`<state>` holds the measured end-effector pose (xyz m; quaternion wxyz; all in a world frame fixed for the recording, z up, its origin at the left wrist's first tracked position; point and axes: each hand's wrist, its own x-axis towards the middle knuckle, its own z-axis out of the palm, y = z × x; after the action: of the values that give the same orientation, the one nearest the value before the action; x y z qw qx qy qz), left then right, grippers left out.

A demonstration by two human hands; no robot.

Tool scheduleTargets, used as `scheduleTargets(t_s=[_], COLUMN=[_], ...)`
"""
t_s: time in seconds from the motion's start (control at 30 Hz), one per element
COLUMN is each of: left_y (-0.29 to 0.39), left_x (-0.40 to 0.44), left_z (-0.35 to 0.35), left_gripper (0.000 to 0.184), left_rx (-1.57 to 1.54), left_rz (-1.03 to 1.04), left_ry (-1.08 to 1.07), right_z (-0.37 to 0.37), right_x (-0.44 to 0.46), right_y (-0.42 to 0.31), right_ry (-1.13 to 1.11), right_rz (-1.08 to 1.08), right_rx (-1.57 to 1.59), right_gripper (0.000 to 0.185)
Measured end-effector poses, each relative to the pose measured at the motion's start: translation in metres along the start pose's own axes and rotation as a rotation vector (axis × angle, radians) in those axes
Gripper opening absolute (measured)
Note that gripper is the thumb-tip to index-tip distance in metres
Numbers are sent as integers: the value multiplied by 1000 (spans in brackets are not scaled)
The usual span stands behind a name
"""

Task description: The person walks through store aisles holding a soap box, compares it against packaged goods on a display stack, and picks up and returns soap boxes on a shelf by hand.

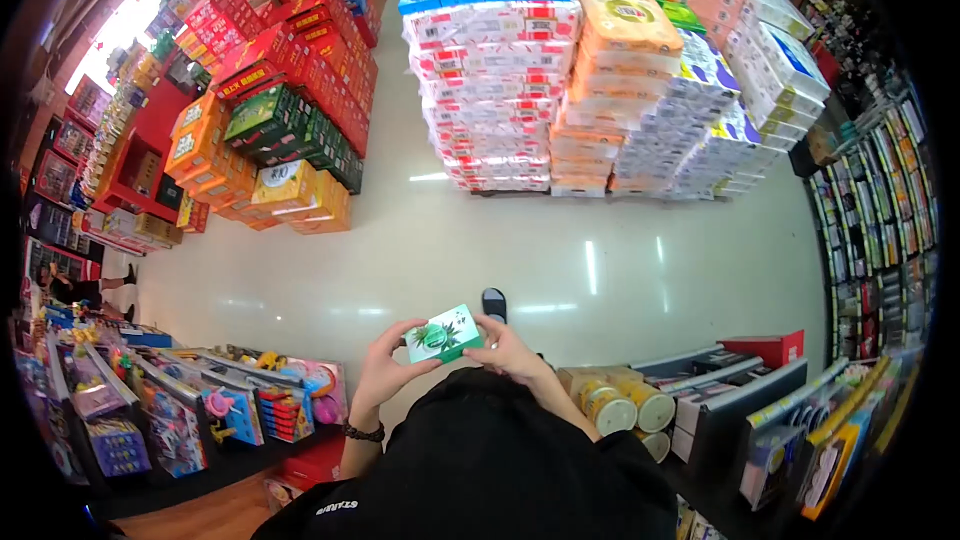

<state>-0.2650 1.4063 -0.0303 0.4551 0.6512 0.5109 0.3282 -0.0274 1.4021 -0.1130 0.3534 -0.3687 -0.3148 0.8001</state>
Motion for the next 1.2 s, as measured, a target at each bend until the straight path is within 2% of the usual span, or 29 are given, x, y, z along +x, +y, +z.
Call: scheduleTargets(t_s=[0.13, 0.27, 0.3, 0.43, 0.53, 0.57, 0.7, 0.8, 0.93, 1.07, 1.2], left_y=[26, 37, 42, 26, -24, -32, -50, -64, -48, -35, -26], left_x=[95, 173, 187, 232, 264, 274, 332, 389, 477, 561, 634], left_z=[-31, -54, -59, -67, -53, -56, -72, -95, -136, -165, -178], left_gripper=[61, 60, 62, 69, 75, 78, 81, 80, 82, 87, 91], left_rx=[130, 246, 223, 157, -336, -308, -246, -141, -33, 21, -66], left_rz=[53, 185, 142, 46, 54, 12, -24, 43, 108, 314, 376], left_ry=[-12, 64, 56, 86, 202, 160, 175, 166, 190, 244, 207], right_z=[-18, -30, -32, -53, -56, -55, -69, -81, -76, -70, -65], right_x=[70, 132, 142, 191, 218, 228, 283, 330, 388, 438, 474], right_y=[-78, -152, -170, -189, -198, -203, -204, -227, -302, -385, -442], right_ry=[-17, 28, 6, 16, 134, 158, 211, 265, 347, 393, 470], right_rz=[-66, -191, -143, -241, -220, -164, -163, -236, -239, -433, -446], right_rx=[-84, -383, -378, -390, -435, -403, -421, -601, -698, -935, -857], right_gripper=[72, 78, 81, 88, 85, 87, 88, 89, 90, 87, 87])
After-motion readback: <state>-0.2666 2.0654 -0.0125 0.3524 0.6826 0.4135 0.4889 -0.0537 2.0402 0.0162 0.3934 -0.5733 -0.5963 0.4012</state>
